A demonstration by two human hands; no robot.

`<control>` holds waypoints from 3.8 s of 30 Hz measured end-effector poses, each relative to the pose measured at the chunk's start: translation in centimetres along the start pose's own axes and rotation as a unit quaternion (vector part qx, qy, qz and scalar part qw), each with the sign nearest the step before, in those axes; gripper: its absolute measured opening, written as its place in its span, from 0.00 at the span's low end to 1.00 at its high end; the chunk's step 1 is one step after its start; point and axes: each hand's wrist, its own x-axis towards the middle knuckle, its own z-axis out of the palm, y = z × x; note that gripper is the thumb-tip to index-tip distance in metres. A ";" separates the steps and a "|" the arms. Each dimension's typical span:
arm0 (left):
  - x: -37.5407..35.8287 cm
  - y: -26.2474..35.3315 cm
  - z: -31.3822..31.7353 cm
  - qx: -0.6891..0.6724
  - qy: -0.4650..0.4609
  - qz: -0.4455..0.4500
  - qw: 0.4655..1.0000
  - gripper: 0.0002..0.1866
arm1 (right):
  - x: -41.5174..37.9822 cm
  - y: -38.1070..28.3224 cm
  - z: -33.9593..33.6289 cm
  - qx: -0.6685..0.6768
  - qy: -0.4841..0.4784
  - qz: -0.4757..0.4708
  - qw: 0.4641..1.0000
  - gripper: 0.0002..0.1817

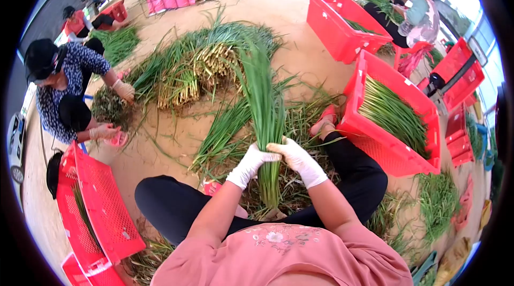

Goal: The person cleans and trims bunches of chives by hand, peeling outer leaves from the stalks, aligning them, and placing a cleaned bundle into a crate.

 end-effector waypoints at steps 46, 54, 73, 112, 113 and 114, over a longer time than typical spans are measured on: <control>1.7 4.8 3.2 0.637 0.062 0.100 0.762 0.42 | -15.3 -28.0 -37.4 0.372 0.379 -0.521 0.668 0.15; 1.8 3.4 2.3 0.651 0.042 0.070 0.755 0.42 | -12.6 -20.2 -42.8 0.231 0.663 -0.168 0.692 0.35; 0.0 -0.7 2.0 0.714 -0.060 0.010 0.698 0.41 | -3.8 -17.9 -35.0 -0.726 0.292 0.160 0.602 0.40; -1.0 -7.3 -30.2 0.451 0.350 -0.147 0.808 0.16 | -1.8 -12.1 -9.0 -0.825 0.196 -0.285 0.446 0.21; -1.2 -7.3 -30.0 0.480 0.398 -0.118 0.773 0.16 | -0.6 -10.0 -7.4 -0.809 0.144 -0.297 0.487 0.19; -1.2 -7.3 -29.8 0.506 0.444 -0.087 0.734 0.16 | 0.7 -7.8 -5.9 -0.789 0.090 -0.303 0.527 0.17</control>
